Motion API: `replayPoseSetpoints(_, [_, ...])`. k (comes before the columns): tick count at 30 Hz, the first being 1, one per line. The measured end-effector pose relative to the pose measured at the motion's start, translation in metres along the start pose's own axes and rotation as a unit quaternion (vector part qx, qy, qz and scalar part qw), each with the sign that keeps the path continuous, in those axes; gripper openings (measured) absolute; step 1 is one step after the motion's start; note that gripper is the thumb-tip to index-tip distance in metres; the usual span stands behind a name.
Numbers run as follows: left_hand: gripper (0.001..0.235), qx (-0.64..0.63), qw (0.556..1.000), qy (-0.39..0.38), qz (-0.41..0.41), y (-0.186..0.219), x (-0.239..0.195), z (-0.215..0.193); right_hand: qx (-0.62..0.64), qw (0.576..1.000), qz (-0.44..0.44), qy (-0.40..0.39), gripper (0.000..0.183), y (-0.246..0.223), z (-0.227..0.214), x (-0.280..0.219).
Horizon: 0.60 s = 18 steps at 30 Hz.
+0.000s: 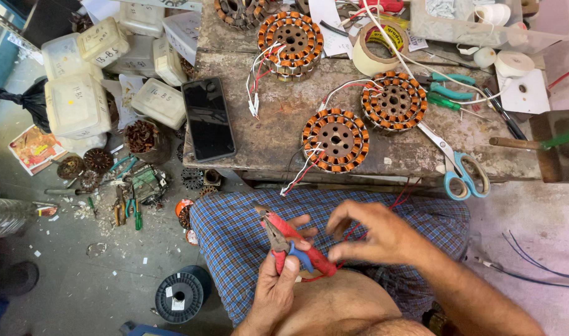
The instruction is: The person sits on the floor and works on a circular stator, stripping and twisting wires, then using a multimeter to test continuity between terminals. The person handles multiple stators and uses pliers and scissors during the process.
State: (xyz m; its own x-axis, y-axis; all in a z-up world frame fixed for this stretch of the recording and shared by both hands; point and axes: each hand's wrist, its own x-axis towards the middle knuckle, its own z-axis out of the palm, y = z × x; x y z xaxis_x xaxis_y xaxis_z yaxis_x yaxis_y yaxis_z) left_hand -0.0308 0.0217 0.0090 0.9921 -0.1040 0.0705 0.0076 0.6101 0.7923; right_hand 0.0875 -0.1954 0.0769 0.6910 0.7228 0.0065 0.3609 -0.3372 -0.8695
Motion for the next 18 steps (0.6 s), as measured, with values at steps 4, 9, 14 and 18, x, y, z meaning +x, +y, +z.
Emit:
replayPoseSetpoints(4, [0.030,-0.003,0.999,-0.035,0.028,0.002,0.005,0.008,0.144,0.989,0.018,-0.003,0.077,0.009,0.045,-0.019])
replayPoseSetpoints(9, [0.026,0.210,0.973,0.012,0.097,0.000,-0.001,0.009,0.254,0.963,0.084,0.025,0.087,0.024,0.053,-0.036])
replayPoseSetpoints(14, [0.029,0.141,0.955,0.248,-0.087,-0.018,-0.008,0.000,0.315,0.938,0.081,0.119,0.063,0.039,0.034,-0.062])
replayPoseSetpoints(18, [0.032,0.003,0.958,0.266,-0.107,-0.027,-0.007,-0.004,0.360,0.914,-0.010,0.185,0.047,0.046,0.028,-0.075])
